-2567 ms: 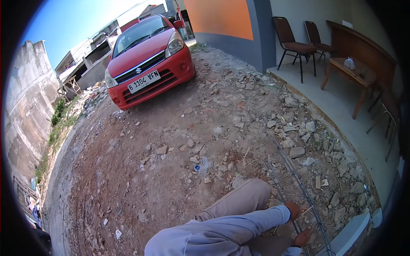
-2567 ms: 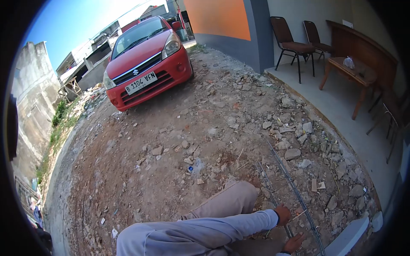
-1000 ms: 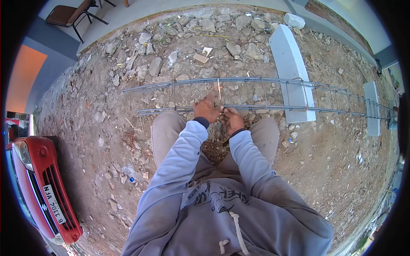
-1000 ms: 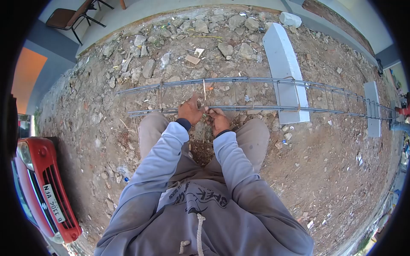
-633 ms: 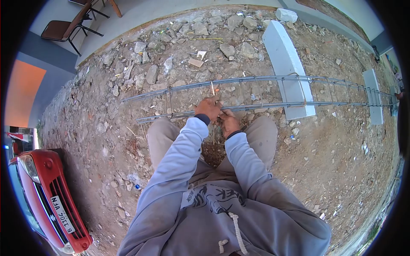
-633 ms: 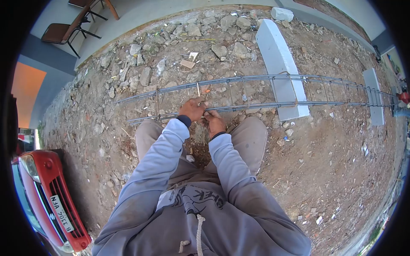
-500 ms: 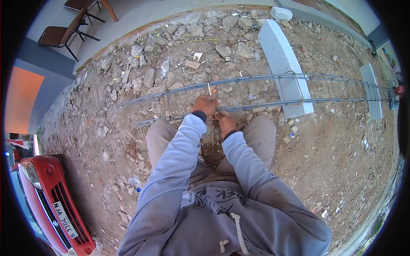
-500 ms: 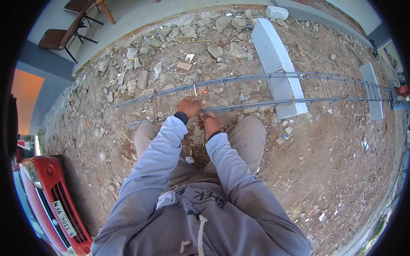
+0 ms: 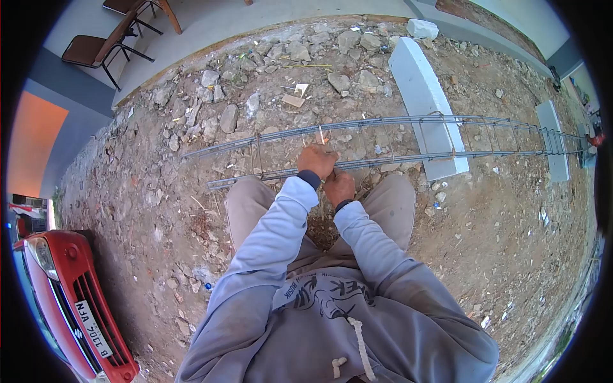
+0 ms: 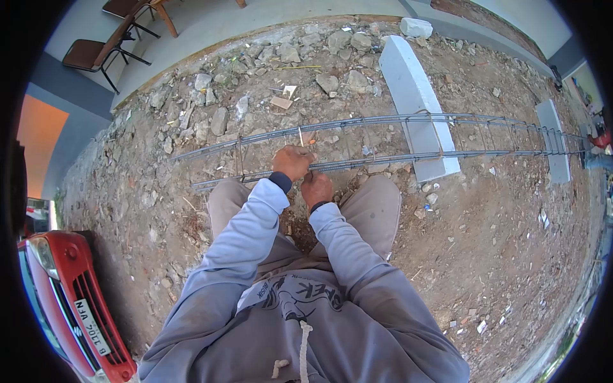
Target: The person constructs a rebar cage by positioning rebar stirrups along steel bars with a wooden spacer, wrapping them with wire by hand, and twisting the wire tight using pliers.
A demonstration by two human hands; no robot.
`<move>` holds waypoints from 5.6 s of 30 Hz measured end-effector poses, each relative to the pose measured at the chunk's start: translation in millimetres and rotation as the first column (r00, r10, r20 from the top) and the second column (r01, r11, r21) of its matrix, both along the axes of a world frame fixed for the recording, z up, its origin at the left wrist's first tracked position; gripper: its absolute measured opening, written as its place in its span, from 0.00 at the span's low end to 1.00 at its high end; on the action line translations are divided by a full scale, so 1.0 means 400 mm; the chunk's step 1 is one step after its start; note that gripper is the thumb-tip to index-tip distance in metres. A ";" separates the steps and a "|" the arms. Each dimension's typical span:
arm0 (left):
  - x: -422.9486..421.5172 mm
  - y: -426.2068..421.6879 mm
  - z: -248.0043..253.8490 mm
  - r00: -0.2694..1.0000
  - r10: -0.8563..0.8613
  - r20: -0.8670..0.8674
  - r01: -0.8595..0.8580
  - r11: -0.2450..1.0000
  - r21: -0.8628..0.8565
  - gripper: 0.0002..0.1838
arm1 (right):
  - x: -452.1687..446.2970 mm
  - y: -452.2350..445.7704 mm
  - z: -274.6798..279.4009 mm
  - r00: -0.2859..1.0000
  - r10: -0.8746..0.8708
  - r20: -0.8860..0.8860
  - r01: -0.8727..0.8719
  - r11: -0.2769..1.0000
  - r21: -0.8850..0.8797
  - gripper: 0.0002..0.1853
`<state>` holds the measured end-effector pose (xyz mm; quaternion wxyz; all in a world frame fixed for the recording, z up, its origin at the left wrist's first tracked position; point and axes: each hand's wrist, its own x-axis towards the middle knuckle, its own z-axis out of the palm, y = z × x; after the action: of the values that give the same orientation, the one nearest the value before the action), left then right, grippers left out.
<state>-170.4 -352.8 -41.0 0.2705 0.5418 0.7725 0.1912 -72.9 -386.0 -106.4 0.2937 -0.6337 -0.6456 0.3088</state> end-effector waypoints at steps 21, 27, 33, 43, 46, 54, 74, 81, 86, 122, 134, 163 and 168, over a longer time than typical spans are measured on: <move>0.050 -0.154 -0.269 0.258 0.462 0.848 -0.708 0.688 -0.160 0.13 | 0.037 0.098 0.053 0.869 0.346 0.354 -0.262 0.928 -0.265 0.16; 0.032 -0.142 -0.281 0.372 0.447 0.814 -0.640 0.758 -0.124 0.10 | 0.034 0.122 0.114 0.763 0.508 0.401 -0.401 0.857 -0.322 0.19; 0.021 -0.168 -0.232 0.553 0.378 0.743 -0.572 0.820 0.008 0.11 | 0.021 0.146 0.100 0.799 0.502 0.333 -0.263 0.788 -0.556 0.23; -0.001 -0.172 -0.284 0.558 0.241 0.794 -0.477 0.876 0.069 0.15 | -0.018 0.126 0.180 0.689 0.526 0.498 -0.248 0.817 -0.520 0.23; -0.007 -0.164 -0.319 0.550 0.230 0.803 -0.454 0.889 0.056 0.15 | -0.023 0.127 0.190 0.596 0.586 0.549 -0.292 0.795 -0.532 0.24; -0.026 -0.152 -0.348 0.483 0.198 0.853 -0.389 0.921 0.007 0.14 | 0.001 0.141 0.126 0.635 0.559 0.533 -0.287 0.812 -0.509 0.23; -0.022 -0.174 -0.178 -0.089 0.374 0.923 -0.371 0.848 -0.379 0.08 | 0.096 0.086 0.054 0.898 0.383 0.216 -0.282 0.878 -0.387 0.10; -0.021 -0.167 -0.172 -0.057 0.378 0.924 -0.402 0.839 -0.367 0.09 | 0.081 0.048 0.020 0.864 0.319 0.391 -0.298 0.948 -0.114 0.10; -0.018 -0.169 -0.170 0.125 0.407 0.905 -0.445 0.838 -0.316 0.08 | 0.069 0.072 0.092 0.955 0.278 0.103 -0.230 0.915 -0.331 0.15; -0.004 -0.165 -0.273 0.338 0.305 0.890 -0.512 0.853 -0.098 0.07 | 0.025 0.261 0.144 0.820 0.554 0.140 -0.337 0.667 -0.665 0.36; 0.000 -0.162 -0.243 0.267 0.293 0.918 -0.567 0.818 -0.097 0.08 | 0.020 0.344 0.153 0.824 0.565 -0.044 -0.293 0.359 -0.886 0.41; -0.046 -0.096 -0.239 0.248 0.326 0.912 -0.394 0.894 -0.213 0.13 | -0.014 0.277 0.179 0.669 0.722 0.174 -0.365 0.524 -0.769 0.34; -0.033 -0.100 -0.221 0.308 0.364 0.879 -0.441 0.873 -0.208 0.13 | 0.020 0.203 0.124 0.596 0.705 0.383 -0.539 0.705 -0.460 0.22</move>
<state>-183.7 -392.8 -129.2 0.5631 0.1530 0.6080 0.5384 -64.8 -304.7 -56.6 -0.1247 -0.4598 -0.8277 0.2966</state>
